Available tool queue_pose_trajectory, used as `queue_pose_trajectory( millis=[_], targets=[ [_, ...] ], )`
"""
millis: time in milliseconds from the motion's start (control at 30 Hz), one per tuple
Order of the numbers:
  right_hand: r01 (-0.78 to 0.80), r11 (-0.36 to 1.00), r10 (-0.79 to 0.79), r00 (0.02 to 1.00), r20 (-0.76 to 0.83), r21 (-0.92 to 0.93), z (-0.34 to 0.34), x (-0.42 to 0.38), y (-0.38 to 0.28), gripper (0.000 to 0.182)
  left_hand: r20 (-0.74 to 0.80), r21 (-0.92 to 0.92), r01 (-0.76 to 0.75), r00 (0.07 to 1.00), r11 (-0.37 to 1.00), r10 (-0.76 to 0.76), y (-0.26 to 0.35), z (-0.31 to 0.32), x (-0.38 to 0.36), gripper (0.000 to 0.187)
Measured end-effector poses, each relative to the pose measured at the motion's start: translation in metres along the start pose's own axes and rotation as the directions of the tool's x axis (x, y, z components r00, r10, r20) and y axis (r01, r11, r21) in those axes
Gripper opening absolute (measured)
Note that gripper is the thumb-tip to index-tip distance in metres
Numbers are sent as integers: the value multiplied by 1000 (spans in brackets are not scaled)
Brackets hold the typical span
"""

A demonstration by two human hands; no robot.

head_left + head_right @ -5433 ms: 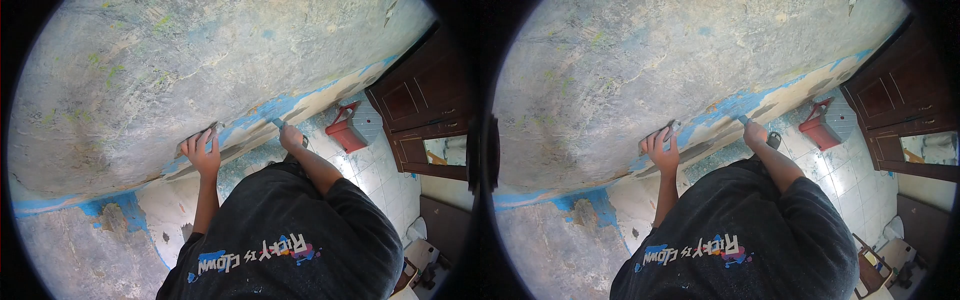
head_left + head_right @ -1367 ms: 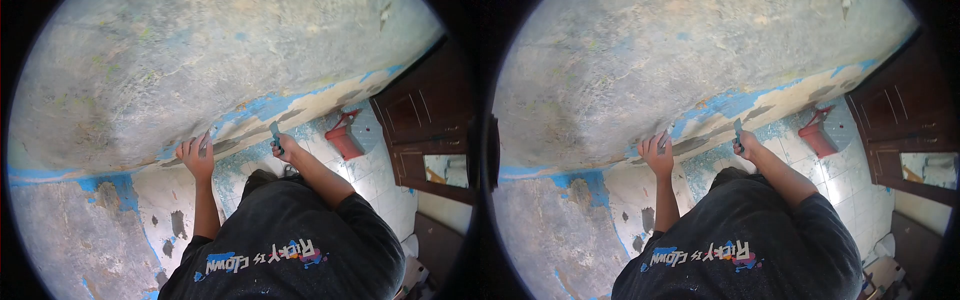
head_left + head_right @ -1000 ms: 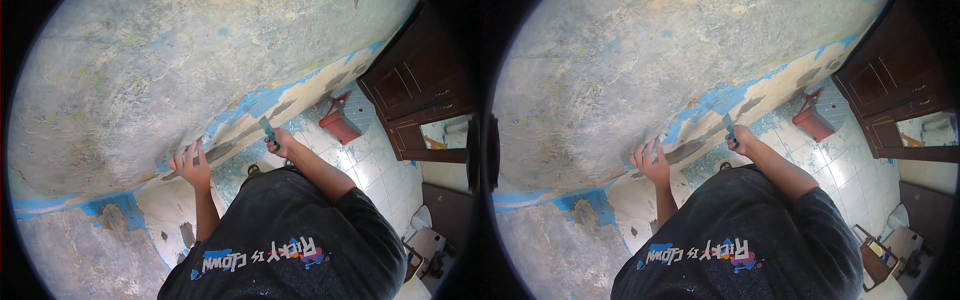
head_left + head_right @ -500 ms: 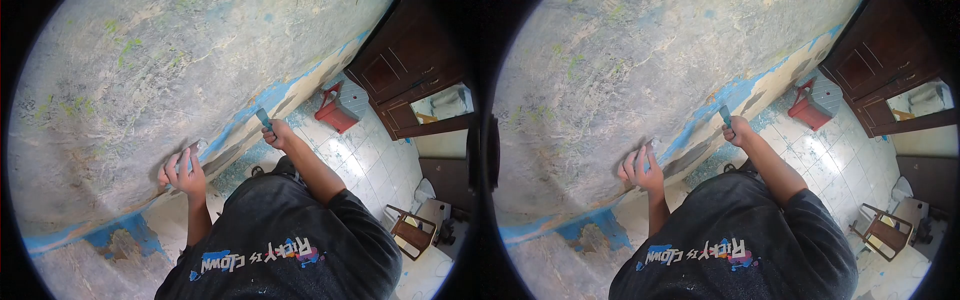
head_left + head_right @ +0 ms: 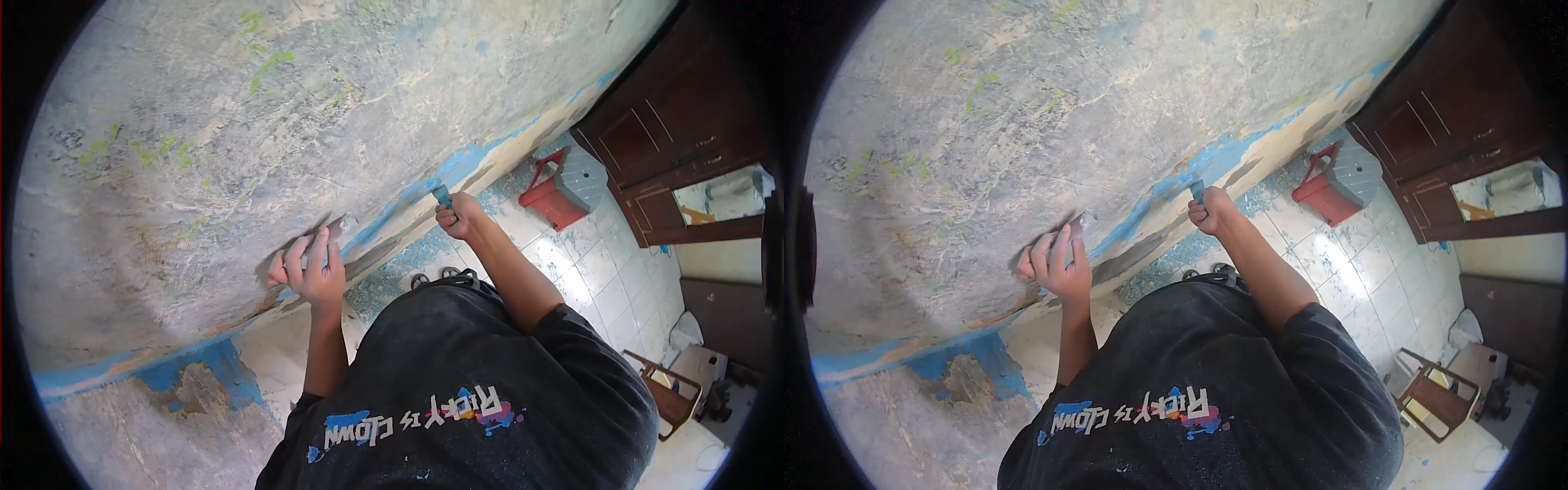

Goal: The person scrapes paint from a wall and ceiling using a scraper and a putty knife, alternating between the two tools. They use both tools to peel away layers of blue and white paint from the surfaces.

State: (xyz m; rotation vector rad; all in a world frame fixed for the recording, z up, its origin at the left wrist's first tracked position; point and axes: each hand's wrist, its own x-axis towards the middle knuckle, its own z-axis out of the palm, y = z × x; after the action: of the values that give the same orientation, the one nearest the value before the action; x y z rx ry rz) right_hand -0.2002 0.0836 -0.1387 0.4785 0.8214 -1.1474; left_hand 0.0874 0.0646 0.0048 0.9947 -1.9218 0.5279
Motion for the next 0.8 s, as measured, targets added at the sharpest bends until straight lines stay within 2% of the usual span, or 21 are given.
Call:
queue_pose_trajectory(
  millis=[133,300,500,600,700,800],
  targets=[
    [-58,997,55,997,63,52,0,-15,1,29,29,17,21,999,1000,-22,2,1,-2,29],
    [-43,999,44,998,55,-21,-8,-8,3,23,37,-29,98,995,995,-97,17,10,2,29],
    [20,999,-16,996,84,-37,-10,-38,1,17,43,1,41,998,999,-41,31,19,-2,27],
    [39,995,-38,999,7,-92,-24,-6,3,17,38,-15,20,999,1000,-19,40,20,1,26],
    [34,996,-27,996,88,-84,-18,-24,0,16,11,13,13,1000,1000,-13,43,20,5,26],
    [-1,998,7,995,100,-65,-11,-33,-1,16,31,9,-29,999,1000,29,43,17,10,28]
  ],
)
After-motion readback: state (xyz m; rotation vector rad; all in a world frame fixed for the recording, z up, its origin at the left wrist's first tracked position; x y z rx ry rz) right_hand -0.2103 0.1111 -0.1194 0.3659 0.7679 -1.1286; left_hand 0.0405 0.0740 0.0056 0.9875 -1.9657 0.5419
